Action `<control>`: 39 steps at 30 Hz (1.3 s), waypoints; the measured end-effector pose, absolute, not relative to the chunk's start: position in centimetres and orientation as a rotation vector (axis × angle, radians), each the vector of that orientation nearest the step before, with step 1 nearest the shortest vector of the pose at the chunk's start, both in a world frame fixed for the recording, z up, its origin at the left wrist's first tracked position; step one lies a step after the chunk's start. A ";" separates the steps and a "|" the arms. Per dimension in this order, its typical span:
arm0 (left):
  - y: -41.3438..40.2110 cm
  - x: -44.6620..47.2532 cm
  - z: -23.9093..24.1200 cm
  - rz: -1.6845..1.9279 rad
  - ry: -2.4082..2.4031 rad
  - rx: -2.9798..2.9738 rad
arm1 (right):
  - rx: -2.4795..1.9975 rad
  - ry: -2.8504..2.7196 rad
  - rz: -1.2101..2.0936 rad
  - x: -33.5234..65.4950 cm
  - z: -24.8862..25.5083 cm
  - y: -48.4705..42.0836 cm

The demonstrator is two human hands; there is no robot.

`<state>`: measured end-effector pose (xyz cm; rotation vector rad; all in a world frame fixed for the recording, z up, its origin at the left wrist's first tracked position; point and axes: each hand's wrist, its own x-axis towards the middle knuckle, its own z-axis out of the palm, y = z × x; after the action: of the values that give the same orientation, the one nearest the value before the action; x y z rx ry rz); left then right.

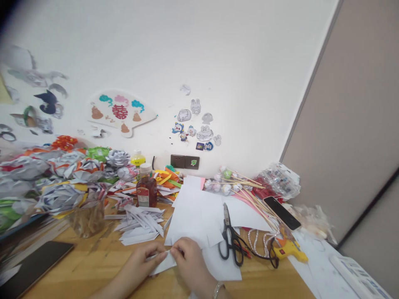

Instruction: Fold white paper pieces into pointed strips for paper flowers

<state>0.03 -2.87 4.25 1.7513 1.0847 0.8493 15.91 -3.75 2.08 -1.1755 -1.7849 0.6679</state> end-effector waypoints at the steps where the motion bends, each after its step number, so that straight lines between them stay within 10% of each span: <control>1: -2.7 0.0 4.1 0.833 1.102 1.703 | -1.178 -1.763 0.669 15.9 2.1 -3.6; 39: -1.7 0.0 3.0 0.950 1.056 1.364 | -1.134 -1.560 0.891 16.8 2.4 -2.9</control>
<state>0.04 -1.72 2.95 1.3642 1.0564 0.9500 16.84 -2.90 2.39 -1.1343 -1.5599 0.8910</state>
